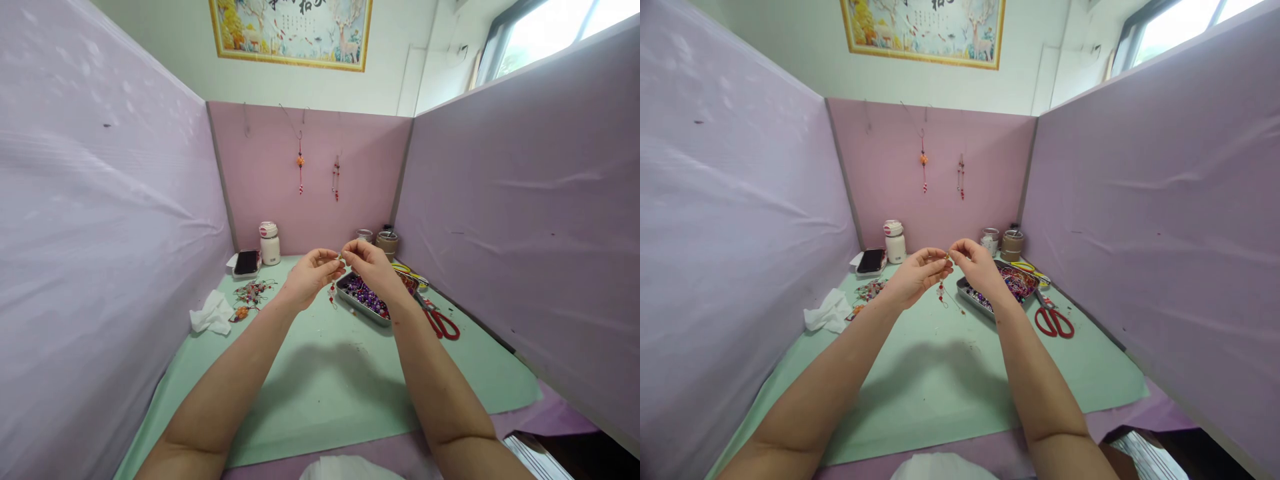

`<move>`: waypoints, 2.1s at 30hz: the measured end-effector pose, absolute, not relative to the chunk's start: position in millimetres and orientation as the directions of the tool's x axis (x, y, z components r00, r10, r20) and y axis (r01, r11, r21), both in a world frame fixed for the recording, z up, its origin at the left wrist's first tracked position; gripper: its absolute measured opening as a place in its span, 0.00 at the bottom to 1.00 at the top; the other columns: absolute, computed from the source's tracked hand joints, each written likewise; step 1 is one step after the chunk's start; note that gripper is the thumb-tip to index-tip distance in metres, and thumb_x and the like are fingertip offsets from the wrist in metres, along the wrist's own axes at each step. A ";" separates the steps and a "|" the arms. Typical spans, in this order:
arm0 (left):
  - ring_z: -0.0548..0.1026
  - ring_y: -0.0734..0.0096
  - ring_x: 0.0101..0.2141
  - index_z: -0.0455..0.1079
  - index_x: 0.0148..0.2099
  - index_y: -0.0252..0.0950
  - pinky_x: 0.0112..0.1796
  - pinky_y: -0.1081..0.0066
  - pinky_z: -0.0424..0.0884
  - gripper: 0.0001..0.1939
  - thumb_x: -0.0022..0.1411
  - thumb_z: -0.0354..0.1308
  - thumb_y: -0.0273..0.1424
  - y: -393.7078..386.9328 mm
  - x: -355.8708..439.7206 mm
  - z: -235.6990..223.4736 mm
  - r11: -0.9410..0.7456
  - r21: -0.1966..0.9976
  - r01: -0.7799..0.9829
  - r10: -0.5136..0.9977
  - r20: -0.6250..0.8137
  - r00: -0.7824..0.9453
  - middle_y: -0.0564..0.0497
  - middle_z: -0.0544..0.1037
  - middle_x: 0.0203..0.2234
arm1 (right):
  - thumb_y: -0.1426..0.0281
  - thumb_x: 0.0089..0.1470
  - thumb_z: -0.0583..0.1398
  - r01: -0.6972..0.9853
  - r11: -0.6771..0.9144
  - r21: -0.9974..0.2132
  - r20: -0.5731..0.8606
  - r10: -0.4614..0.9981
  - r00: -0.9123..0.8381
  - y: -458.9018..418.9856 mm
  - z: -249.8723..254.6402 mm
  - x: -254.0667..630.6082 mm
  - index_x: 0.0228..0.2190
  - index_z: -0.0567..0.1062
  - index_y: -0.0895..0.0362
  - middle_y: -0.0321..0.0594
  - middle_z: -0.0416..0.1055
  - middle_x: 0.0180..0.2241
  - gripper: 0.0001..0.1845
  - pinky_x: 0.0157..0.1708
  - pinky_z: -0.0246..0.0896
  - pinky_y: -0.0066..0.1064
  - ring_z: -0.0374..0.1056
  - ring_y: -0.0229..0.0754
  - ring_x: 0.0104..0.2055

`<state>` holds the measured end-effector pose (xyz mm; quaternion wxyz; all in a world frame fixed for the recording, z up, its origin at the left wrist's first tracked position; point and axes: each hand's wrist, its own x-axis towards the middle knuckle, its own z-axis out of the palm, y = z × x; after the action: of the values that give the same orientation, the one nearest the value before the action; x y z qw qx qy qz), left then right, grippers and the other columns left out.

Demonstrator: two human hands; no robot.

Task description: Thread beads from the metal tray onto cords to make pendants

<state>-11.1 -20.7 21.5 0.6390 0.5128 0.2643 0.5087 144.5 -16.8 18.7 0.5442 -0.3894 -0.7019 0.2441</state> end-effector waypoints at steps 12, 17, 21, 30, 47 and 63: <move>0.75 0.78 0.29 0.65 0.36 0.32 0.33 0.77 0.70 0.10 0.51 0.62 0.20 -12.6 -17.2 26.3 -0.032 0.780 -0.625 0.957 0.204 0.205 0.50 0.75 0.27 | 0.56 0.55 0.54 0.056 0.419 -0.906 0.378 0.862 -0.338 -14.4 11.9 135.2 0.38 0.73 0.54 0.40 0.71 0.38 0.17 0.39 0.65 0.32 0.67 0.39 0.42; 0.75 0.79 0.29 0.66 0.34 0.32 0.32 0.79 0.70 0.08 0.52 0.59 0.17 -9.2 -20.5 30.9 -0.022 0.666 -0.745 0.975 0.178 0.130 0.52 0.74 0.27 | 0.61 0.49 0.62 0.066 0.340 -0.938 0.251 0.800 -0.545 -12.4 7.2 135.0 0.41 0.72 0.54 0.40 0.72 0.39 0.17 0.40 0.64 0.32 0.68 0.39 0.41; 0.75 0.80 0.30 0.67 0.33 0.32 0.34 0.80 0.70 0.07 0.53 0.58 0.17 -7.8 -23.0 34.1 -0.037 0.618 -0.786 0.982 0.170 0.087 0.52 0.74 0.27 | 0.67 0.43 0.65 0.114 0.333 -0.936 0.237 0.835 -0.496 -6.1 4.7 135.2 0.33 0.73 0.57 0.36 0.71 0.29 0.13 0.31 0.60 0.28 0.65 0.34 0.30; 0.74 0.71 0.43 0.66 0.33 0.35 0.49 0.70 0.61 0.04 0.52 0.57 0.25 2.1 -28.5 30.6 -0.053 0.699 -0.713 0.997 0.080 0.004 0.51 0.77 0.33 | 0.65 0.45 0.62 0.084 0.545 -0.834 0.547 0.837 0.005 -4.1 13.5 146.7 0.29 0.71 0.57 0.33 0.67 0.24 0.10 0.26 0.56 0.27 0.59 0.32 0.25; 0.74 0.71 0.30 0.69 0.38 0.32 0.43 0.64 0.66 0.15 0.58 0.57 0.41 -18.1 -7.7 17.8 0.072 0.962 -0.263 0.864 0.072 0.499 0.45 0.75 0.31 | 0.64 0.48 0.60 0.209 0.566 -0.797 0.567 0.821 -0.062 -14.7 18.8 146.1 0.30 0.71 0.57 0.35 0.68 0.27 0.09 0.30 0.59 0.29 0.62 0.35 0.28; 0.75 0.74 0.29 0.69 0.38 0.33 0.38 0.68 0.66 0.17 0.51 0.64 0.40 -17.1 -6.2 10.4 0.052 0.978 -0.202 0.831 0.070 0.552 0.45 0.78 0.30 | 0.66 0.50 0.59 0.176 0.656 -0.734 0.677 0.726 0.120 -14.9 20.4 145.2 0.30 0.67 0.55 0.33 0.63 0.25 0.06 0.26 0.56 0.28 0.58 0.33 0.24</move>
<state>-6.2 -17.1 10.4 0.6708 0.5708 0.2755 0.3851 145.2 -14.9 20.4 0.6570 -0.3580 -0.6296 0.2095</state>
